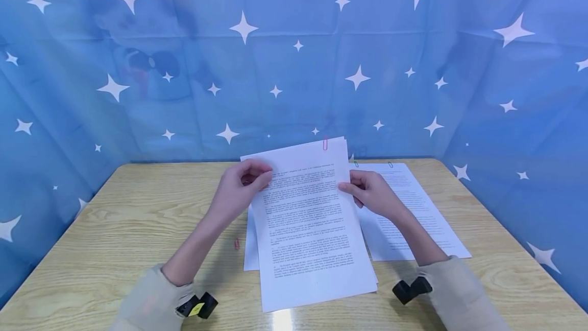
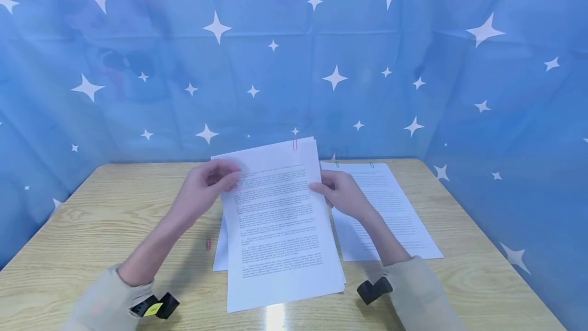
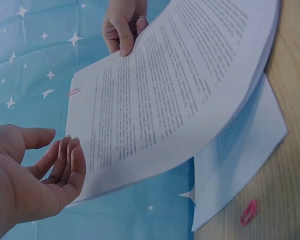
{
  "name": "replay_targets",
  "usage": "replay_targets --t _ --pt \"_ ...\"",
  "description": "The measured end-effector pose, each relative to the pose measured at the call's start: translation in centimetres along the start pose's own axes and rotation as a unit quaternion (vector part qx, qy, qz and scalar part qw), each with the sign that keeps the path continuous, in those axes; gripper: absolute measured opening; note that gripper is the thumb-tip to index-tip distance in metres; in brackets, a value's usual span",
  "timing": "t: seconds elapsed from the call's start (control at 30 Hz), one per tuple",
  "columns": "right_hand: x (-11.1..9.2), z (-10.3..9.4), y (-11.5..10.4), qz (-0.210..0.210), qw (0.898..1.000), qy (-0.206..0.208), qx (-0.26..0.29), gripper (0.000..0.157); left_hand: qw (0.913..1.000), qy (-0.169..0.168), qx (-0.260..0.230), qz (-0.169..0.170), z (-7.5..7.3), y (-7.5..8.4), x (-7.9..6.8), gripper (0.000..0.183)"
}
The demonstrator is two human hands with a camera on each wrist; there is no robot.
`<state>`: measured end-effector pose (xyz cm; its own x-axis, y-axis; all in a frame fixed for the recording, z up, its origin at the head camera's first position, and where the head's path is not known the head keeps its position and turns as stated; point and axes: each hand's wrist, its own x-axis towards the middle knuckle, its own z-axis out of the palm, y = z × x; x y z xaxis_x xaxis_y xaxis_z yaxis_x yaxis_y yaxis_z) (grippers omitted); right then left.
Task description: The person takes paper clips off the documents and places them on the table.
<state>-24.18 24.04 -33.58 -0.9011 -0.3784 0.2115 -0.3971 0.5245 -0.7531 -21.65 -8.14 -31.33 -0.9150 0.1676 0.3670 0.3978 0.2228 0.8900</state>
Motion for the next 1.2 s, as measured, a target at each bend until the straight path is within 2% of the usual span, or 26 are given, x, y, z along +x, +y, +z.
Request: replay_targets --t 0.17,0.37,0.87,1.2 --pt "0.0 0.1 0.0 -0.008 1.000 0.004 -0.004 0.019 0.9999 0.008 -0.002 0.015 0.9 0.7 0.3 0.017" --pt "0.0 0.3 0.1 -0.016 1.000 0.007 -0.012 0.013 0.9991 0.012 -0.008 0.040 1.9 1.3 0.7 0.019" --pt "0.0 0.7 -0.2 -0.008 1.000 0.008 -0.017 0.015 0.9979 0.022 -0.033 0.051 4.3 2.8 1.8 0.020" --pt "0.0 0.8 -0.1 -0.024 0.999 0.012 -0.017 0.015 0.9957 0.035 -0.024 0.082 5.6 3.4 3.2 0.020"
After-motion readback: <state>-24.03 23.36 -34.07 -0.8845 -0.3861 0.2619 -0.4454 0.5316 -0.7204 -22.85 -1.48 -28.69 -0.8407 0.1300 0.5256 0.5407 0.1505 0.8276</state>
